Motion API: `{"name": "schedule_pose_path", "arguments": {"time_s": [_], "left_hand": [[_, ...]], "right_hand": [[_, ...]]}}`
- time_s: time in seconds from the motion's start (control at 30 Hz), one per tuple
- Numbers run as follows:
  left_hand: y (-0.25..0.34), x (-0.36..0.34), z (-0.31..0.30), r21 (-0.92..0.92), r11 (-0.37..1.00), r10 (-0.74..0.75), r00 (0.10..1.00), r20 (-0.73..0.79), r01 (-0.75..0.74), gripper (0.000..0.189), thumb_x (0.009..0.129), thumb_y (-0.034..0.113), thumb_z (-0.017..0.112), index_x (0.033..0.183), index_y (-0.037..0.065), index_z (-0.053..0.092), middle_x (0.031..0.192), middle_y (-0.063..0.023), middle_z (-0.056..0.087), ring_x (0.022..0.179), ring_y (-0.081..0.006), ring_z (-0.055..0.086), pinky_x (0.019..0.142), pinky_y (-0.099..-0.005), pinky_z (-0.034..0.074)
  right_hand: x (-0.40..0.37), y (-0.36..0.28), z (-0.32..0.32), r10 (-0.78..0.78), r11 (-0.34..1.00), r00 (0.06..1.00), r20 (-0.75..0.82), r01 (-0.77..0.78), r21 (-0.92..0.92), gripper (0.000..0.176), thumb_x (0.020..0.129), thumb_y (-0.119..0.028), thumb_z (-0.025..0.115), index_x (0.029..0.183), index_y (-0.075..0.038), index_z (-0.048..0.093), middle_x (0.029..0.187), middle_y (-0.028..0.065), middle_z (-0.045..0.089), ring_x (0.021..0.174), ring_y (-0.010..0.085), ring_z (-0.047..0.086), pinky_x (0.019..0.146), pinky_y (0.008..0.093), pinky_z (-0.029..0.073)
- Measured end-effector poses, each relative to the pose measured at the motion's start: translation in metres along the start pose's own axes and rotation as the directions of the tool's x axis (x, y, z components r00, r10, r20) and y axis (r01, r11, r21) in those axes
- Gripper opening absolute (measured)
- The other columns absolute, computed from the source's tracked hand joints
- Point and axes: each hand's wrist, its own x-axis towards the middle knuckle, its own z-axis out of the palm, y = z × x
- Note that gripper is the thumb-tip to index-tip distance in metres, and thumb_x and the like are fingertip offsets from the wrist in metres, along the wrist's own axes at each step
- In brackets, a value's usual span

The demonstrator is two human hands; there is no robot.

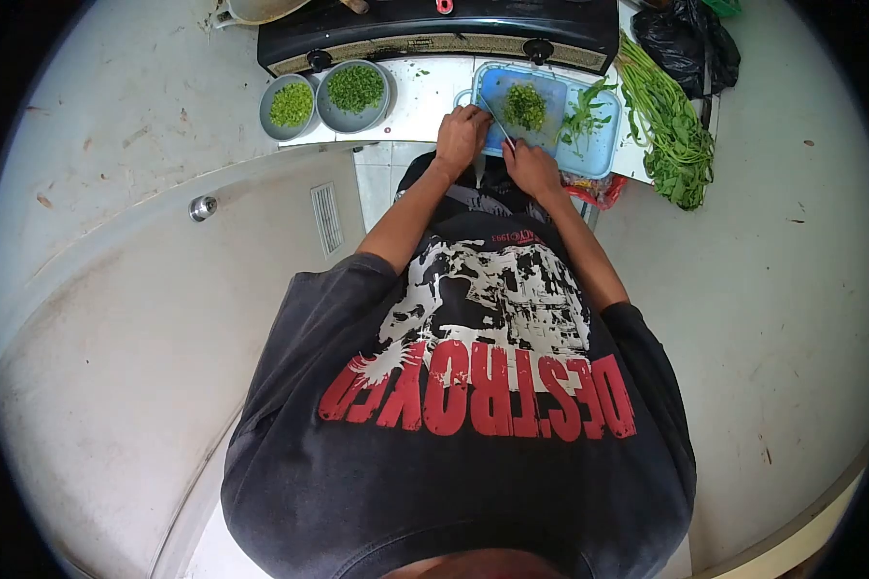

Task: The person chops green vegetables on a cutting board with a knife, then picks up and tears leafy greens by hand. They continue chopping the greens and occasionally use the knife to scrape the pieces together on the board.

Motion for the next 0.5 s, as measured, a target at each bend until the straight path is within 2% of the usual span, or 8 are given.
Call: {"name": "schedule_pose_path", "arguments": {"time_s": [0.07,0.17,0.27,0.37,0.5], "left_hand": [[-0.002,0.001,-0.003,-0.007,0.999,0.04,0.999,0.001,-0.04,0.013,0.086,0.012,0.069,0.097,0.01,0.075,0.093,-0.0069,0.068,0.086,-0.0298,0.065,0.074,-0.0429,0.052],[-0.004,0.001,0.0,-0.047,0.998,0.028,0.999,-0.039,-0.03,0.01,0.085,0.011,0.07,0.093,0.009,0.075,0.089,-0.0085,0.069,0.084,-0.0308,0.065,0.075,-0.043,0.052],[0.003,0.003,0.001,-0.154,0.982,-0.119,0.99,-0.078,0.106,0.007,0.084,0.011,0.071,0.088,0.008,0.076,0.085,-0.0103,0.07,0.083,-0.0321,0.065,0.077,-0.0425,0.053],[0.005,0.003,0.002,-0.186,0.956,-0.237,0.97,-0.045,0.225,0.005,0.082,0.01,0.072,0.084,0.007,0.076,0.084,-0.0113,0.07,0.085,-0.0331,0.065,0.078,-0.0424,0.053],[0.009,0.002,0.0,-0.181,0.962,-0.222,0.972,-0.072,0.207,0.006,0.082,0.009,0.072,0.086,0.005,0.074,0.084,-0.0119,0.07,0.085,-0.0338,0.065,0.078,-0.043,0.052]], "right_hand": [[0.004,-0.002,0.0,-0.017,1.0,1.0,-0.021,0.017,0.003,0.047,0.103,-0.042,0.049,0.093,0.002,0.065,0.073,0.0291,0.067,0.073,0.0486,0.068,0.069,0.0576,0.055],[0.002,-0.004,-0.004,0.03,0.999,0.998,0.057,-0.029,-0.023,0.048,0.102,-0.043,0.048,0.097,0.002,0.066,0.081,0.0293,0.069,0.078,0.0471,0.07,0.072,0.0553,0.056],[-0.012,0.006,-0.005,0.014,1.0,0.998,0.061,-0.012,-0.027,0.048,0.103,-0.042,0.049,0.095,0.002,0.066,0.08,0.0296,0.069,0.077,0.0472,0.07,0.072,0.0557,0.056],[-0.022,0.017,-0.004,0.01,1.0,1.0,0.013,-0.01,-0.004,0.048,0.103,-0.043,0.049,0.092,0.002,0.065,0.073,0.0291,0.067,0.072,0.0496,0.067,0.068,0.0581,0.054],[-0.019,0.012,-0.013,0.036,0.999,0.999,0.017,-0.037,0.033,0.047,0.103,-0.041,0.049,0.093,0.002,0.066,0.074,0.0293,0.067,0.072,0.0494,0.067,0.07,0.0577,0.055]]}}
